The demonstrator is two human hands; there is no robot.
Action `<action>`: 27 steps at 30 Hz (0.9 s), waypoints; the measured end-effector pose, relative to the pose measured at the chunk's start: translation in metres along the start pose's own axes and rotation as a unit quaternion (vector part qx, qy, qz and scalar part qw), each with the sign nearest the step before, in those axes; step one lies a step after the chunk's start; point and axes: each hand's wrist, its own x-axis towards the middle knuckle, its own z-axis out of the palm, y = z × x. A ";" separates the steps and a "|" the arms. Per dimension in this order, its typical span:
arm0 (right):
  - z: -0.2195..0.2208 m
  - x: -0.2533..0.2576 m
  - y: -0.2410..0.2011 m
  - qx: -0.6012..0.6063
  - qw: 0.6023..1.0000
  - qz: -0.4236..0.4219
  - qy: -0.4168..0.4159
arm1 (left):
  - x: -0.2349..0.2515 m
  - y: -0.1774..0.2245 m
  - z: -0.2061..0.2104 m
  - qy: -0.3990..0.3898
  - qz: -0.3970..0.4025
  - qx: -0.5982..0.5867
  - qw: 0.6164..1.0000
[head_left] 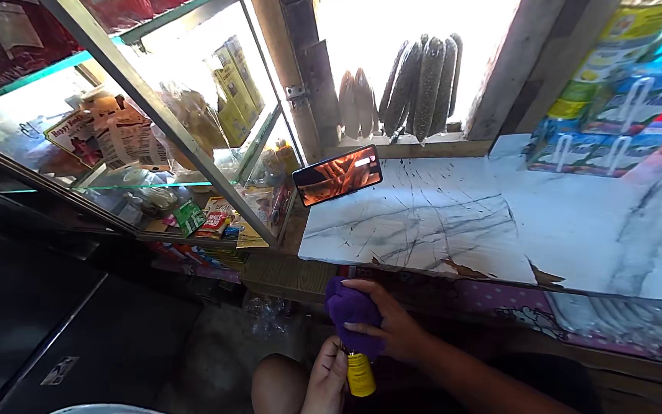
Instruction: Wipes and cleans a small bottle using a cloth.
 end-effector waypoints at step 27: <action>0.001 -0.002 0.003 -0.015 0.999 -0.030 -0.019 | -0.003 0.010 0.010 0.080 -0.049 -0.038 0.995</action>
